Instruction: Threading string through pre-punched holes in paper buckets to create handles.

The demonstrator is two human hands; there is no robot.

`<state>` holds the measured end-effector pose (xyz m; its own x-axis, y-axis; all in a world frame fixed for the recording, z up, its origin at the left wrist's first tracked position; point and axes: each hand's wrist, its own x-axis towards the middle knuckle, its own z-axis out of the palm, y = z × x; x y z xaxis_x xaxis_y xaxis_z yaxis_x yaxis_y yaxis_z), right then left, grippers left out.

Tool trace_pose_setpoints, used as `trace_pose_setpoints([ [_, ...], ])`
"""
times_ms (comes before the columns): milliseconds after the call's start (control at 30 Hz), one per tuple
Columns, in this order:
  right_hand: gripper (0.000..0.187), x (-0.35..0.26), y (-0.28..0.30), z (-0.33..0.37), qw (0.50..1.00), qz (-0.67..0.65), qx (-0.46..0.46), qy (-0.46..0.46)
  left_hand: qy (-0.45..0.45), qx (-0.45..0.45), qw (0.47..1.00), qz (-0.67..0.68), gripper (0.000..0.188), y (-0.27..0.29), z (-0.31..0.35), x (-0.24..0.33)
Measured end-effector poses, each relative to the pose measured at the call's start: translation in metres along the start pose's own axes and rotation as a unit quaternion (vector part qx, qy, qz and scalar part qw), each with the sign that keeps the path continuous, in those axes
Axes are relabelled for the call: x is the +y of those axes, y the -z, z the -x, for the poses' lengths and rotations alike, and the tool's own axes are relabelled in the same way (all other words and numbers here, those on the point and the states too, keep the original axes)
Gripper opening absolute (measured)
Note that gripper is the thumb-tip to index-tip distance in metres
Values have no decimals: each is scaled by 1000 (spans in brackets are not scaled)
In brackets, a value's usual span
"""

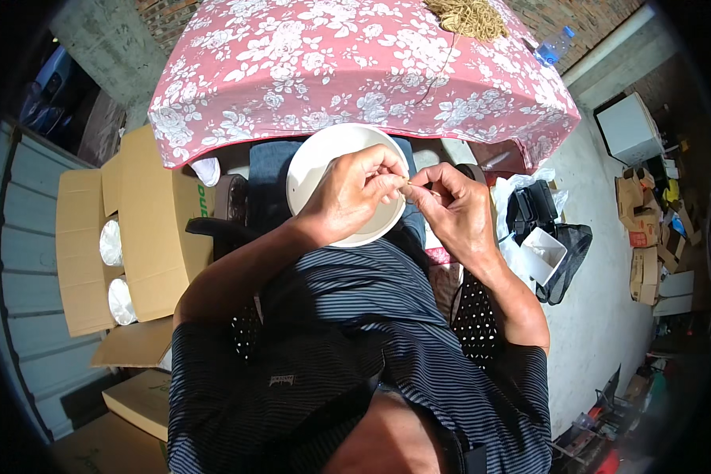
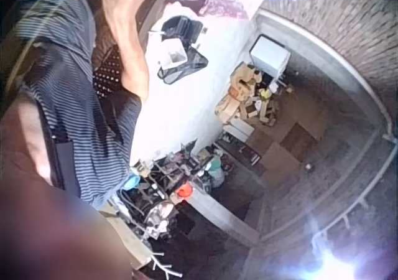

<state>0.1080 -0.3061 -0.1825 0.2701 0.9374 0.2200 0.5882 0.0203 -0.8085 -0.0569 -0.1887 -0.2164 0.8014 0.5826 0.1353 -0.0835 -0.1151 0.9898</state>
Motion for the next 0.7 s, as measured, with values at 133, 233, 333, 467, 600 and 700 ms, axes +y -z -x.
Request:
trace_pose_setpoints([
  [133, 11, 2, -1, -1, 998, -45, -22, -34, 13, 5, 1000, 5, 8, -1, -1, 0],
  [233, 11, 3, -2, -1, 992, -99, -47, -66, 15, 25, 999, 23, 6, -5, 0, -2],
  [333, 12, 9, -4, 1, 990, -114, -55, -65, 11, 36, 999, 34, 5, -7, 0, -2],
  [467, 10, 13, -4, 2, 987, -134, -69, -52, 15, 50, 995, 79, 5, -6, 1, 0],
  [600, 10, 14, -3, 2, 986, -148, -70, -44, 30, 1, 999, 42, 10, 2, 2, 1],
  [700, 10, 14, -3, 1, 986, -143, -75, -46, 52, -14, 997, 53, 12, 5, 2, 2],
])
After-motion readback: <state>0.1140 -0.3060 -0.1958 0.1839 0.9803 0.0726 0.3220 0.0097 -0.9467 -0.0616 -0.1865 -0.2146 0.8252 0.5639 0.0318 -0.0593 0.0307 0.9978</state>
